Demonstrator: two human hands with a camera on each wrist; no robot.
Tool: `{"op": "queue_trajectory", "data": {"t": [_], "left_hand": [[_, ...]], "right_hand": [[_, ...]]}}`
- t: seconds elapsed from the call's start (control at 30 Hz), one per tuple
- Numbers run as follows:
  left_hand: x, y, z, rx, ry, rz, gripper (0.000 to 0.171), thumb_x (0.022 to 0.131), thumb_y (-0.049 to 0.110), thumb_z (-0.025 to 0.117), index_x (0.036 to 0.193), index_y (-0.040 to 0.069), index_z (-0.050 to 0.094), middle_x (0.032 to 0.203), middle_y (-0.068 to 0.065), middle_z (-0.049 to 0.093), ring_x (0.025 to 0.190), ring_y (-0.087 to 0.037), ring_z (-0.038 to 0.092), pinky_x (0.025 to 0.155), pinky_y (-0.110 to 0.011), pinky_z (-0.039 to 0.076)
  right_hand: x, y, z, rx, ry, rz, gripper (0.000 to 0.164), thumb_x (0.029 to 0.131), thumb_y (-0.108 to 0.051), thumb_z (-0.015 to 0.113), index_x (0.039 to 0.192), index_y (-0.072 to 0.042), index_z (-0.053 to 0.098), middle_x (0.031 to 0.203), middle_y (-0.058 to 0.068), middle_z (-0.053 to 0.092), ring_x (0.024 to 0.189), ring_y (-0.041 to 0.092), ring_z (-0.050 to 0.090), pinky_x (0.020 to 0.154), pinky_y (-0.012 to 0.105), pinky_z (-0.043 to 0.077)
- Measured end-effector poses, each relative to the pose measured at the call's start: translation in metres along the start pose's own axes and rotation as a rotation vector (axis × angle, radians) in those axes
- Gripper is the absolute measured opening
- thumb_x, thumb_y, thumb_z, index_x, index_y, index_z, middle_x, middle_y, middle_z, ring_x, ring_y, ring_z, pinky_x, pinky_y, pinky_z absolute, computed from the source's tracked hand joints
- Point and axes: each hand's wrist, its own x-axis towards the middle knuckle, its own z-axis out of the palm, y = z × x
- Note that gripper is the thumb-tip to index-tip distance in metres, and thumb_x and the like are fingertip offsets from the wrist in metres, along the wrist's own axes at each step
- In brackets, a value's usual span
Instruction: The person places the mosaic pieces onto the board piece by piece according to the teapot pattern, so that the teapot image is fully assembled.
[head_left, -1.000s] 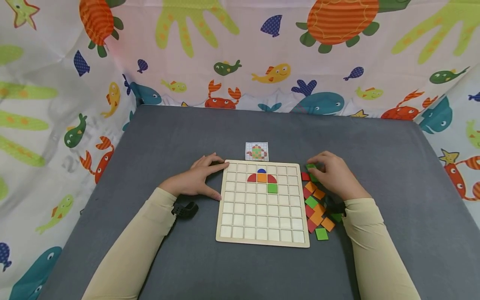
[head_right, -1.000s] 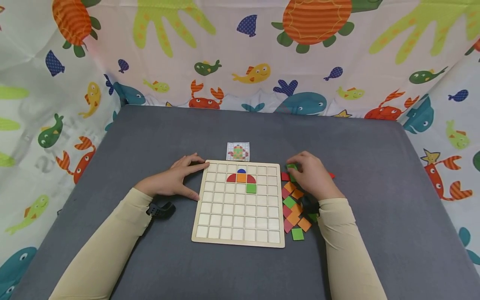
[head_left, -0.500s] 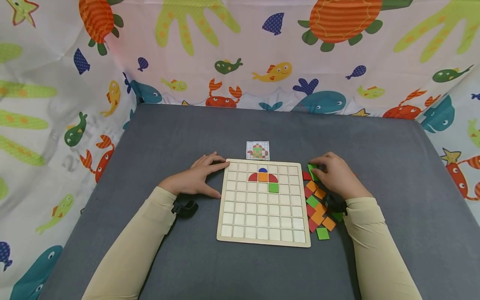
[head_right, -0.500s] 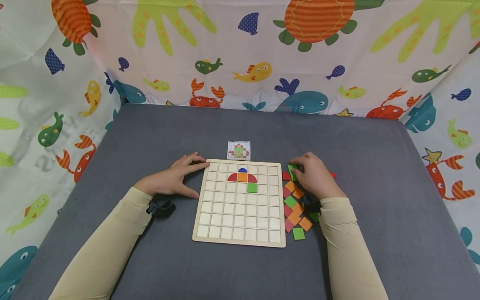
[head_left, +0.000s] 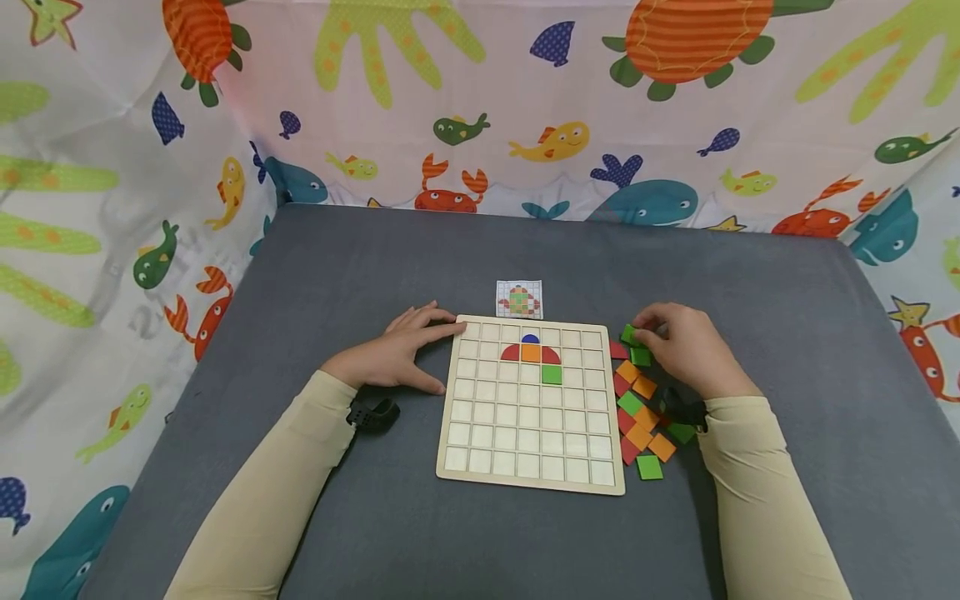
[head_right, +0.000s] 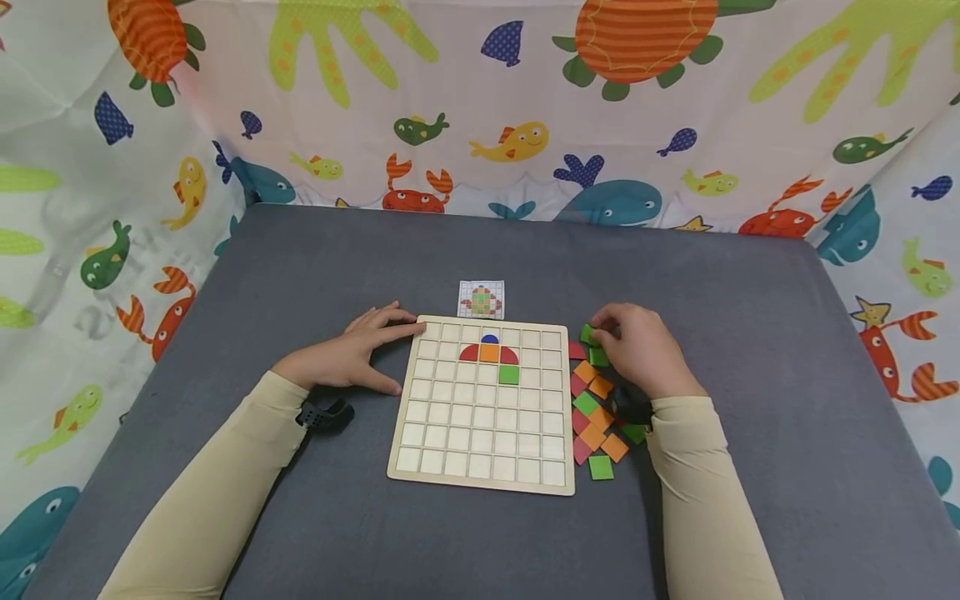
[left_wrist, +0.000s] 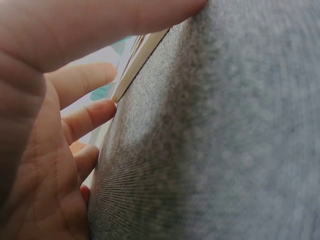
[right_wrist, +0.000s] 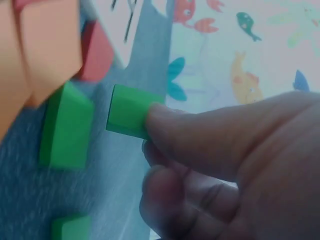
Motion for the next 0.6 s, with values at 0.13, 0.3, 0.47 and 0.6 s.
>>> {"op": "queue_trajectory", "data": {"t": [0.13, 0.3, 0.47, 0.6], "left_hand": [[0.001, -0.001, 0.000, 0.004, 0.002, 0.003, 0.098, 0.083, 0.033, 0.091, 0.165, 0.020, 0.039, 0.168, -0.007, 0.027, 0.163, -0.034, -0.002, 0.128, -0.058, -0.004], [0.000, 0.000, 0.001, 0.002, 0.000, 0.003, 0.096, 0.083, 0.034, 0.090, 0.164, 0.020, 0.040, 0.169, -0.007, 0.027, 0.163, -0.033, -0.002, 0.128, -0.059, -0.003], [0.000, 0.001, -0.001, 0.000, -0.002, 0.004, 0.096, 0.083, 0.032, 0.091, 0.164, 0.018, 0.041, 0.168, -0.007, 0.027, 0.163, -0.033, -0.002, 0.128, -0.059, -0.003], [0.000, 0.000, -0.001, 0.002, 0.003, 0.005, 0.096, 0.083, 0.032, 0.091, 0.164, 0.018, 0.041, 0.168, -0.007, 0.028, 0.163, -0.033, -0.002, 0.128, -0.059, -0.003]], "right_hand": [[-0.002, -0.011, 0.000, 0.013, -0.011, -0.024, 0.023, 0.103, -0.014, 0.068, 0.118, 0.002, 0.075, 0.109, 0.021, 0.070, 0.079, 0.027, 0.062, 0.066, 0.038, 0.054], [-0.003, -0.028, 0.007, 0.043, -0.035, -0.059, 0.021, 0.103, -0.013, 0.068, 0.117, 0.001, 0.076, 0.108, 0.019, 0.068, 0.071, 0.023, 0.059, 0.060, 0.035, 0.051], [-0.003, -0.048, 0.015, 0.039, -0.054, -0.083, 0.019, 0.102, -0.014, 0.070, 0.116, -0.003, 0.077, 0.106, 0.015, 0.068, 0.075, 0.023, 0.058, 0.062, 0.034, 0.051], [-0.001, -0.061, 0.024, 0.024, -0.078, -0.126, 0.017, 0.101, -0.013, 0.071, 0.113, -0.005, 0.079, 0.103, 0.011, 0.070, 0.075, 0.022, 0.058, 0.063, 0.034, 0.051]]}}
